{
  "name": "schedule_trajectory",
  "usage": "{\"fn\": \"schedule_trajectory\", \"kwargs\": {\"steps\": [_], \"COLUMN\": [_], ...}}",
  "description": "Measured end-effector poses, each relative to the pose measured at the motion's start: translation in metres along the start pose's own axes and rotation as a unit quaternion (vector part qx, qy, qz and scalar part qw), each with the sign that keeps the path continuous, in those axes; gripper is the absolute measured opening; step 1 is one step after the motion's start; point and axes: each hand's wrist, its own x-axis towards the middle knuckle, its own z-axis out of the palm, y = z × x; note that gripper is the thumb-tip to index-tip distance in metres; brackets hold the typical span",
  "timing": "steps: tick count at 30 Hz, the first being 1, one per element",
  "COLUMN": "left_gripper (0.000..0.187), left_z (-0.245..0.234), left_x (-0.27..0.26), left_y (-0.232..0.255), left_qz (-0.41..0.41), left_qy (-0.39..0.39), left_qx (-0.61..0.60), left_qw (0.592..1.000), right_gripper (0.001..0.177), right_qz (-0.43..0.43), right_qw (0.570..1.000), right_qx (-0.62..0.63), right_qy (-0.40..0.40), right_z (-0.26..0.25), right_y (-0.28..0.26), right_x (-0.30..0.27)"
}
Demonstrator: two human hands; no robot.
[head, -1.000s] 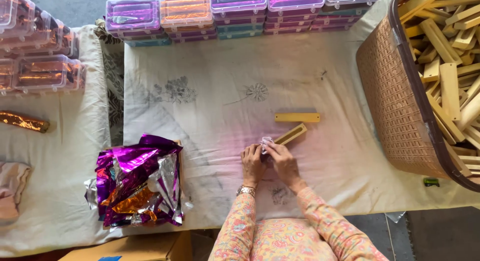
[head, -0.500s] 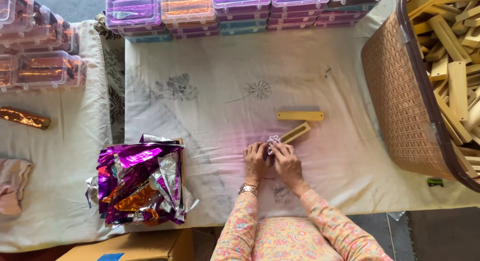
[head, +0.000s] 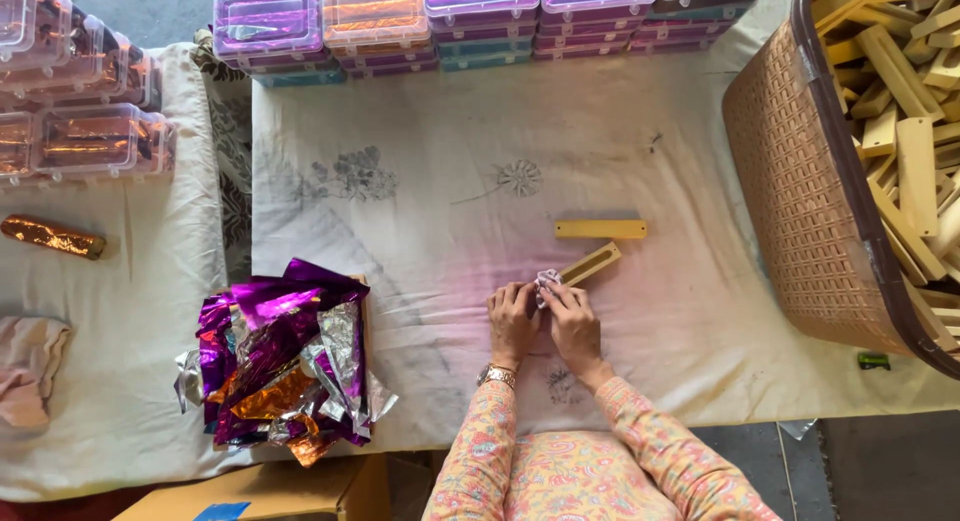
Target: Cleaning and polishing wooden blocks or handles with a cloth and sanding tool.
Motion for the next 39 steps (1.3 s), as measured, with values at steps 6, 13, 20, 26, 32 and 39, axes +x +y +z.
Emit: {"fn": "schedule_trajectory", "kwargs": {"steps": [6,13,20,26,32,39], "left_gripper": [0.041,0.042,0.041,0.04,0.042,0.043], "left_z": [-0.006,-0.009,-0.007,0.001,-0.008,0.0], "left_x": [0.005,0.006,0.006,0.0,0.004,0.0], "left_y": [0.008,0.009,0.007,-0.001,0.007,-0.002], "left_qz": [0.007,0.009,0.011,0.007,0.008,0.003], "left_qy": [0.021,0.023,0.018,0.012,0.013,-0.006], "left_qx": [-0.014,-0.012,-0.018,0.001,-0.021,0.002], "left_qw": [1.0,1.0,1.0,1.0,1.0,1.0], "right_gripper": [0.026,0.024,0.019,0.032,0.03,0.033], "right_qz": [-0.001,0.05,-0.006,-0.072,-0.05,-0.026], "right_qw": [1.0,0.995,0.995,0.996,0.998,0.998], "right_qx": [0.003,-0.083,-0.082,0.033,-0.012,0.054], "right_qy": [-0.005,0.027,-0.049,-0.034,-0.025,0.024], "right_z": [-0.011,-0.034,-0.002,-0.011,-0.027,-0.001], "right_y": [0.069,0.073,0.038,0.015,0.068,0.002], "right_x": [0.018,0.046,0.03,0.027,0.039,0.002]}}
